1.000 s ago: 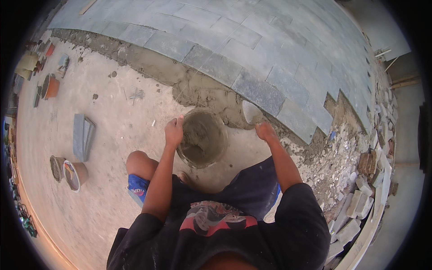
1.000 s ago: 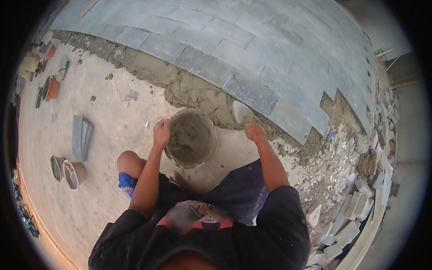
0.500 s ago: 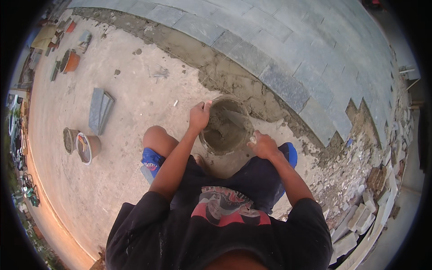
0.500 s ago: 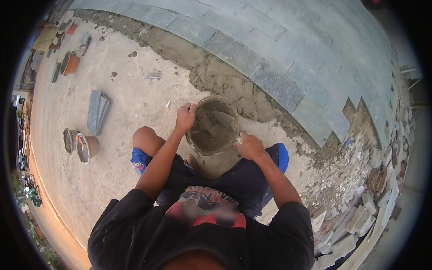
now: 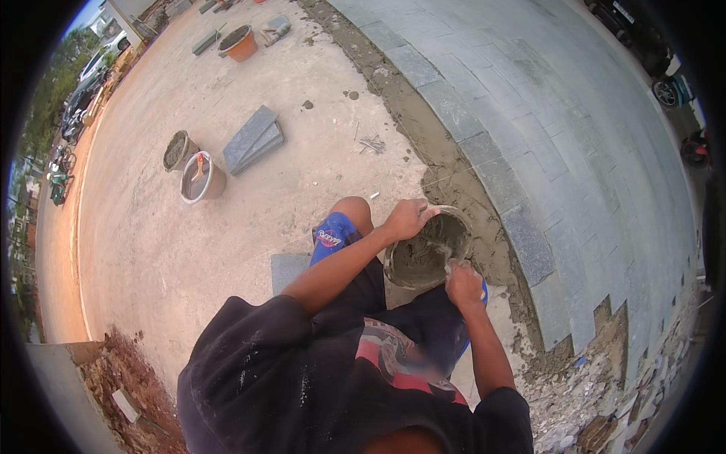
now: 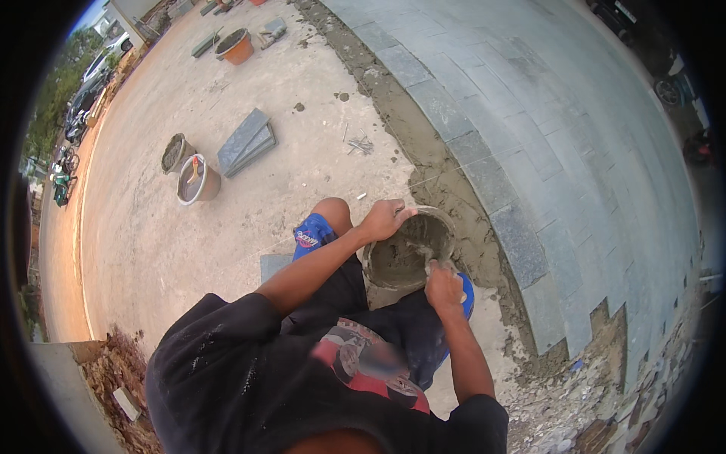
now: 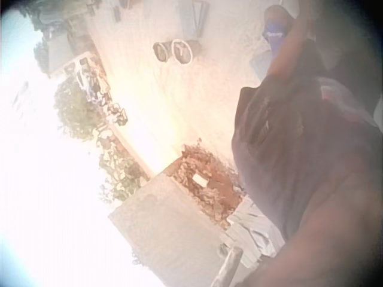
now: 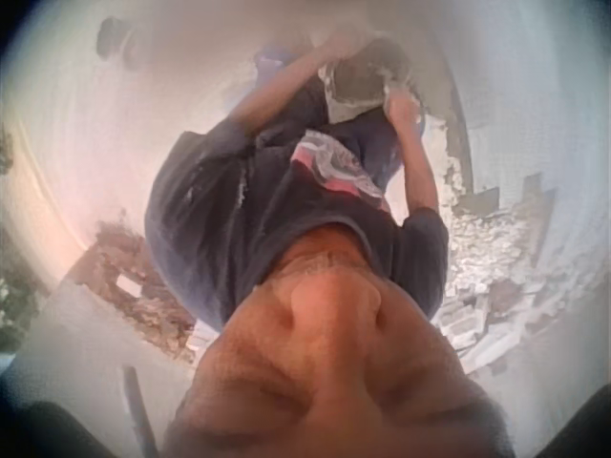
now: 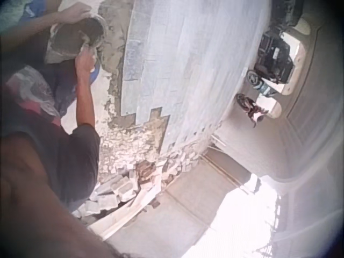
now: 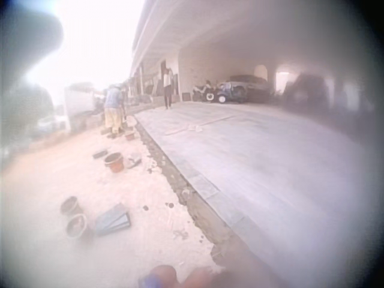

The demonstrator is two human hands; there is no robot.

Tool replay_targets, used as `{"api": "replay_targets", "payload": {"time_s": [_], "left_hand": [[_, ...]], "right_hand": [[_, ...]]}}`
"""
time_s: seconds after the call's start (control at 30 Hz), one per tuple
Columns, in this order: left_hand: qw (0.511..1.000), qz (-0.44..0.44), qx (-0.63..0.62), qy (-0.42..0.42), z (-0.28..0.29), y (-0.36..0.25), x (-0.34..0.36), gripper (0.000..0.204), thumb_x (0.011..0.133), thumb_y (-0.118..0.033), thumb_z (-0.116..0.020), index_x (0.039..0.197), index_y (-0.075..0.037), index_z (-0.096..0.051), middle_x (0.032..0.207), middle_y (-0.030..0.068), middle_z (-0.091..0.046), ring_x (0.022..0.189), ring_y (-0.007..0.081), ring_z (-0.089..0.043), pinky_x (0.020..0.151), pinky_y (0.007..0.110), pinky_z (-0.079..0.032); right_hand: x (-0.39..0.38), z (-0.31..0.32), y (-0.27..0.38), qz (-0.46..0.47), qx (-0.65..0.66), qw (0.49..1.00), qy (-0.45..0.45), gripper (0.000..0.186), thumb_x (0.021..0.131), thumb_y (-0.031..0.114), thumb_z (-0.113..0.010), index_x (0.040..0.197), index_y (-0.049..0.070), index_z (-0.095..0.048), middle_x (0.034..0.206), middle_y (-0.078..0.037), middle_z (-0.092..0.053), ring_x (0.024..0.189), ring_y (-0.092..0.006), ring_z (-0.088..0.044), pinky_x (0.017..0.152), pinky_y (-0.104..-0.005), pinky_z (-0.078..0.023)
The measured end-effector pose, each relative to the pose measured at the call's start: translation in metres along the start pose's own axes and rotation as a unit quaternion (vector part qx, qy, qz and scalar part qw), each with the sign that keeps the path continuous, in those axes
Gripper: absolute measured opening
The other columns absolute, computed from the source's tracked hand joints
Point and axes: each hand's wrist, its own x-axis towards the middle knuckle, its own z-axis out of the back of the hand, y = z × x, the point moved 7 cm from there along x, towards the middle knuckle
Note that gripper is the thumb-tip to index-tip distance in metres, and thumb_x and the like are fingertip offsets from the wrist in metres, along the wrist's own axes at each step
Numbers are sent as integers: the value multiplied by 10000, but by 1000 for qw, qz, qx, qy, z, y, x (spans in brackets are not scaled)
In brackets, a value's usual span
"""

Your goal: The person scoops cement mortar from a bucket with a trowel and spreads it onto a concrete floor along the edge of laid stone tiles. They pick up the bucket and move it to a different section of the floor.

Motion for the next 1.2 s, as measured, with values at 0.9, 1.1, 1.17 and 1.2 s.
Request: {"api": "replay_targets", "payload": {"time_s": [0.9,1.1,1.17,1.2], "left_hand": [[993,-86,4,-84,-9,-125,23,443,909,-353,-684,725,30,-559,603,249,-536,568,422,-548,534,449,-429],[983,-160,19,-93,-48,-163,12,426,895,-340,-703,698,12,-564,636,238,-559,610,421,-572,558,456,-441],[981,-157,-3,-110,-51,-172,14,430,895,-353,-698,703,10,-570,654,232,-573,631,423,-579,566,462,-442],[979,-169,4,-117,-51,-171,9,425,904,-353,-681,715,12,-574,658,234,-585,639,429,-588,579,478,-450]], "right_hand": [[-20,18,-25,11,-106,987,-118,188,866,107,-564,1017,-4,-574,851,-178,-655,750,-320,-699,635,-428,-559],[-17,29,-85,-140,-16,976,-166,183,880,113,-569,987,-35,-579,828,-198,-664,773,-341,-707,677,-440,-573],[-22,-11,-89,-151,-13,986,-63,254,920,145,-519,1092,-29,-591,937,-226,-698,910,-397,-692,746,-485,-559],[-27,-13,-88,-121,-17,992,-18,275,911,177,-545,1076,-35,-605,952,-242,-693,934,-403,-686,774,-488,-555]]}}
